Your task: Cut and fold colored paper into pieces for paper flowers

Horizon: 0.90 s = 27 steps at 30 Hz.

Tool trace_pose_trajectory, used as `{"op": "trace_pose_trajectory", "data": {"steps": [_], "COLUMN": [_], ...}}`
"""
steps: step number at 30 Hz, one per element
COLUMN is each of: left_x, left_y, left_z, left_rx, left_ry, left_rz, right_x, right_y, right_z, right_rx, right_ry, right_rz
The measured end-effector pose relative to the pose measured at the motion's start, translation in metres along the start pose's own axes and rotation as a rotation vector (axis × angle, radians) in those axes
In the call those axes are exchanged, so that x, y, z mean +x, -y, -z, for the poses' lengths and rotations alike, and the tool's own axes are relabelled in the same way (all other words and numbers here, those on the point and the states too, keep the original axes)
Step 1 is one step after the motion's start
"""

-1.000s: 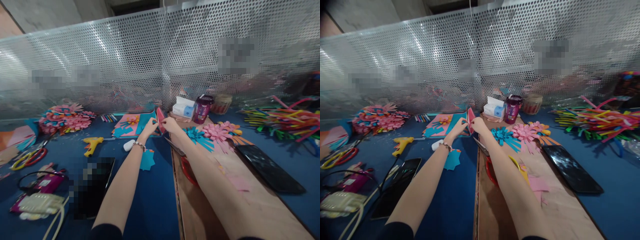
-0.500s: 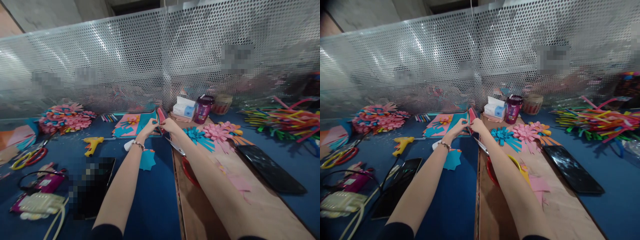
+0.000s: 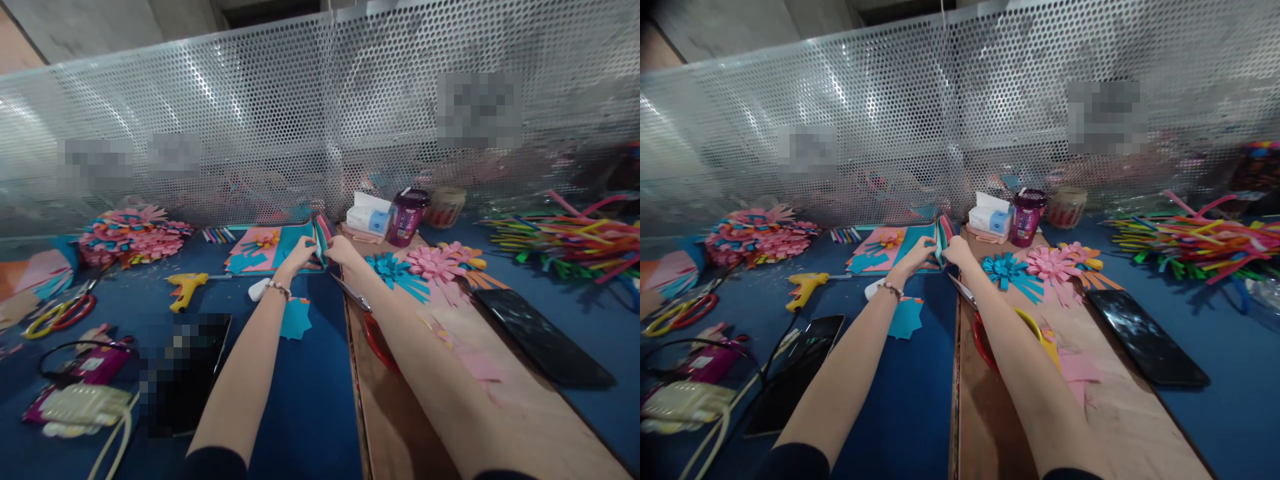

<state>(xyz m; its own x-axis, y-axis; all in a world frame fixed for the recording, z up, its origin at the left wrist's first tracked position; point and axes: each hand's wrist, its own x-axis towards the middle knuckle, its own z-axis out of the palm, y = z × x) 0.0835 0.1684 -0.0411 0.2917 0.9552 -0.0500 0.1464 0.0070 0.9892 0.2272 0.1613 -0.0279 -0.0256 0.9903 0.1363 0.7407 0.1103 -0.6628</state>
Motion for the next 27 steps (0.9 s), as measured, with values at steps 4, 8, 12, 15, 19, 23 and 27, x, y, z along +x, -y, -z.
{"op": "trace_pose_trajectory", "data": {"steps": [4,8,12,15,19,23,27], "left_x": [0.0,0.0,0.0,0.0,-0.001,0.0,0.001], "left_y": [0.0,0.0,0.001,0.002,0.003,0.003,0.003], "left_z": [0.0,0.0,0.0,0.0,0.0,-0.001,-0.002], "left_rx": [0.005,0.008,0.015,0.021,0.046,0.075,0.074], "left_ry": [-0.004,0.007,0.006,0.008,-0.014,-0.042,-0.076], "left_rz": [0.004,0.007,0.004,-0.008,-0.028,-0.035,-0.015], "right_x": [-0.005,-0.005,0.0,0.002,0.003,0.004,0.004], "right_y": [0.005,0.011,0.012,0.005,-0.012,-0.023,-0.02], "right_z": [-0.008,-0.011,-0.006,-0.004,-0.004,-0.003,-0.002], "right_rx": [-0.089,-0.12,-0.099,-0.079,-0.016,0.09,0.148], "right_ry": [-0.125,-0.141,-0.093,-0.06,-0.011,0.026,0.02], "right_rz": [-0.009,0.043,0.101,0.103,0.096,0.127,0.158]}}
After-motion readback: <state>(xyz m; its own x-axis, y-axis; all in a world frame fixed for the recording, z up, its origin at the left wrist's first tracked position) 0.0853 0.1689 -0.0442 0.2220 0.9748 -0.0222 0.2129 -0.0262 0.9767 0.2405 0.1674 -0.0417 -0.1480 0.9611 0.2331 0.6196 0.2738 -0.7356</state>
